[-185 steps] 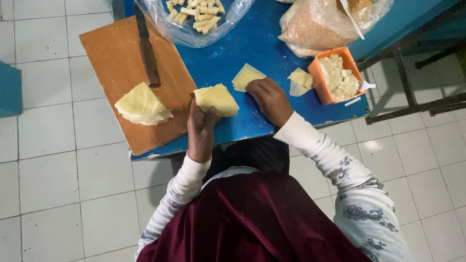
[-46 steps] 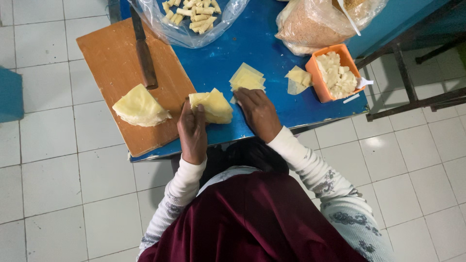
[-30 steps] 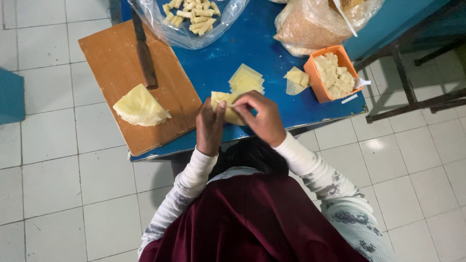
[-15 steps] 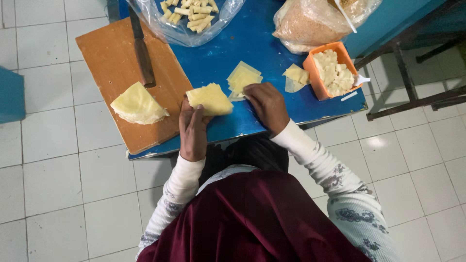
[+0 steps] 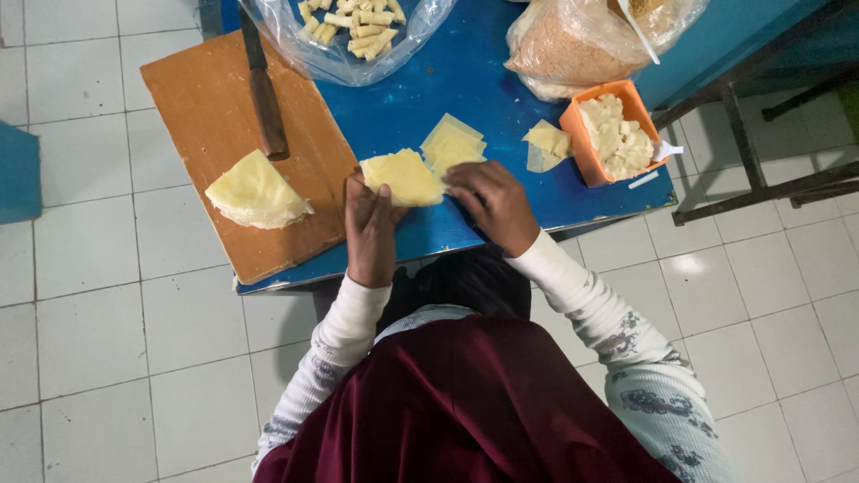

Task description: The person sits at a blue table and folds thin pastry sheets into small parcels. They place filling from an orange container onto a sheet using a spoon, fold the sheet over the filling, and set the folded parcel aside, repeating the process.

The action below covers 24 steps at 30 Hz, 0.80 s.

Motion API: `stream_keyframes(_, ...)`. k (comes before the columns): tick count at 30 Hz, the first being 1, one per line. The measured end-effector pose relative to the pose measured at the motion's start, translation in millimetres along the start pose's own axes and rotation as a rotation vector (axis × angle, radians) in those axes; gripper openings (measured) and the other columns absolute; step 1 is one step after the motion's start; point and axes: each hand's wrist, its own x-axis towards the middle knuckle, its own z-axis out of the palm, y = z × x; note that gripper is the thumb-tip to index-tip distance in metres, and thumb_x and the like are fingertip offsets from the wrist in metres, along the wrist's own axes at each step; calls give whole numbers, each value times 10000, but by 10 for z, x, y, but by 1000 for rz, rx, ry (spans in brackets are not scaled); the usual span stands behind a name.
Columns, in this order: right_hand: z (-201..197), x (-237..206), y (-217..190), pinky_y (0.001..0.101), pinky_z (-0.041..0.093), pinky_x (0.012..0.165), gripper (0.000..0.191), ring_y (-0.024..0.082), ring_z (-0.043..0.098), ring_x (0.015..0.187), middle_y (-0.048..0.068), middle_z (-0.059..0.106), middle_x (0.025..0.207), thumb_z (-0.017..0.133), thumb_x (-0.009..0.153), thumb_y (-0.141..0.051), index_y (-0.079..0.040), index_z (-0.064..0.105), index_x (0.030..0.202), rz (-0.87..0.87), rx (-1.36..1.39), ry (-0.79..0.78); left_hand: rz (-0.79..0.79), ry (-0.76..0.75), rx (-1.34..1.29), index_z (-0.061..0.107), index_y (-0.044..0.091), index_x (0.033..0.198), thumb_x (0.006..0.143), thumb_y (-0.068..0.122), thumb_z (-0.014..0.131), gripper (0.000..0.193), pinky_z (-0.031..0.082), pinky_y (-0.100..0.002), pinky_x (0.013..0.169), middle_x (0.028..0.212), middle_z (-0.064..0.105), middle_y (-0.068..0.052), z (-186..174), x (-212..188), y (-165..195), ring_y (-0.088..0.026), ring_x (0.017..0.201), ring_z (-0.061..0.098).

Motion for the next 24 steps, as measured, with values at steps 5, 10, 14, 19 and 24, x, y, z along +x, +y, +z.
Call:
stream_keyframes(5, -41, 105, -202, 385, 554, 844, 227, 298, 672, 1003, 119, 697, 1082, 814, 881, -100, -43, 712, 1075, 18, 113, 67, -5, -61, 42, 419, 43, 1279, 1115, 114, 466, 184, 564, -328, 895, 1203, 670, -152, 78, 15, -119, -180, 1064, 674)
stream_keyframes(10, 41, 143, -249, 361, 549, 831, 152, 266, 693, 978, 89, 723, 1038, 798, 907, -70, -56, 708, 1029, 2, 93, 48, -39, -65, 93, 449, 13, 1233, 1141, 199, 471, 209, 546, -239, 867, 1150, 681, -102, 122, -8, -141, -107, 1009, 662)
stream_keyframes(14, 13, 96, -122, 288, 535, 720, 79, 172, 719, 826, 80, 749, 967, 734, 948, -37, -43, 748, 1025, 238, 316, -58, -11, -107, 183, 436, 18, 1194, 1047, 133, 611, 256, 503, -197, 783, 1053, 696, -80, 128, 10, -139, -72, 919, 629)
stream_keyframes(19, -48, 65, -16, 256, 536, 729, 88, 100, 689, 835, 46, 758, 960, 705, 996, -71, -13, 741, 1052, 372, 519, -133, 71, -3, 612, 535, 7, 1084, 985, 76, 714, 216, 390, -206, 580, 776, 572, -38, 138, 28, -167, -31, 692, 466)
stream_keyframes(24, -13, 46, -86, 233, 522, 704, 149, 70, 633, 805, 70, 719, 945, 742, 954, -97, 11, 718, 1054, 366, 524, -98, 163, -42, 604, 504, 5, 1027, 999, 58, 707, 211, 389, -202, 585, 797, 591, 12, 152, 25, -175, -9, 714, 458)
